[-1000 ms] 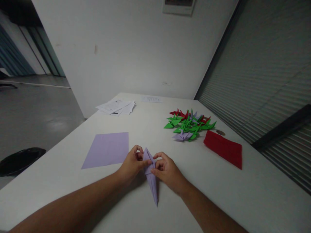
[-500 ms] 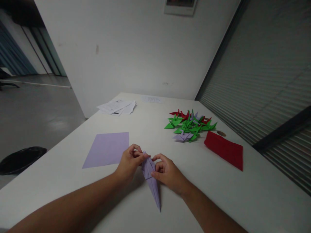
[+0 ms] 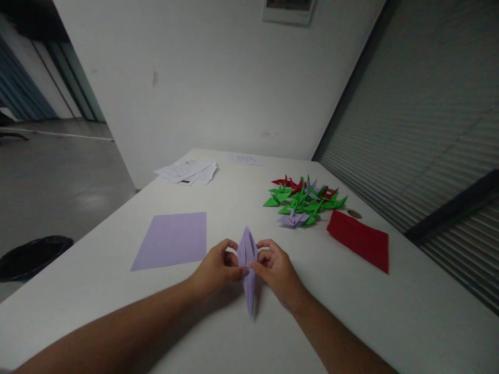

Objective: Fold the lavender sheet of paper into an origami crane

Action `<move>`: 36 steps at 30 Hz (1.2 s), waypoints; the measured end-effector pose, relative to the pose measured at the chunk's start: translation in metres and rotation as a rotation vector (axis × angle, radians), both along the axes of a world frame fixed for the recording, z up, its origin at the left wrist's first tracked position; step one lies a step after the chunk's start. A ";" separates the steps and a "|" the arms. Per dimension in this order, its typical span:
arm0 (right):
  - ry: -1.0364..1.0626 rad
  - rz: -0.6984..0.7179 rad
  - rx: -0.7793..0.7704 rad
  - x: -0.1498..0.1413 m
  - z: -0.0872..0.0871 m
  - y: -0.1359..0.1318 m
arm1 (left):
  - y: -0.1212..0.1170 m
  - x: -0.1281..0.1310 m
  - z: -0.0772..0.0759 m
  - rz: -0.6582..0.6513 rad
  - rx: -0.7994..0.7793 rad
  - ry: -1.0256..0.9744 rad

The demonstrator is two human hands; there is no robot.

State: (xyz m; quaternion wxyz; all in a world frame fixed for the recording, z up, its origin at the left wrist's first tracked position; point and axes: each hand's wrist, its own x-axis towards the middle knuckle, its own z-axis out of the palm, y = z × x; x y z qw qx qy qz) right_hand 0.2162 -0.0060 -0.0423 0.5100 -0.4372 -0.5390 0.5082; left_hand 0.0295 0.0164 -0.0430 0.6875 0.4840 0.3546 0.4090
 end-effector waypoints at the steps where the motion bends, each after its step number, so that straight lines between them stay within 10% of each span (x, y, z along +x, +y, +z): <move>1: 0.002 -0.001 -0.002 0.000 0.000 0.000 | 0.000 0.000 0.001 0.001 -0.009 -0.018; 36: 0.064 -0.034 -0.013 -0.004 -0.009 0.002 | 0.005 0.002 -0.006 0.091 -0.001 -0.109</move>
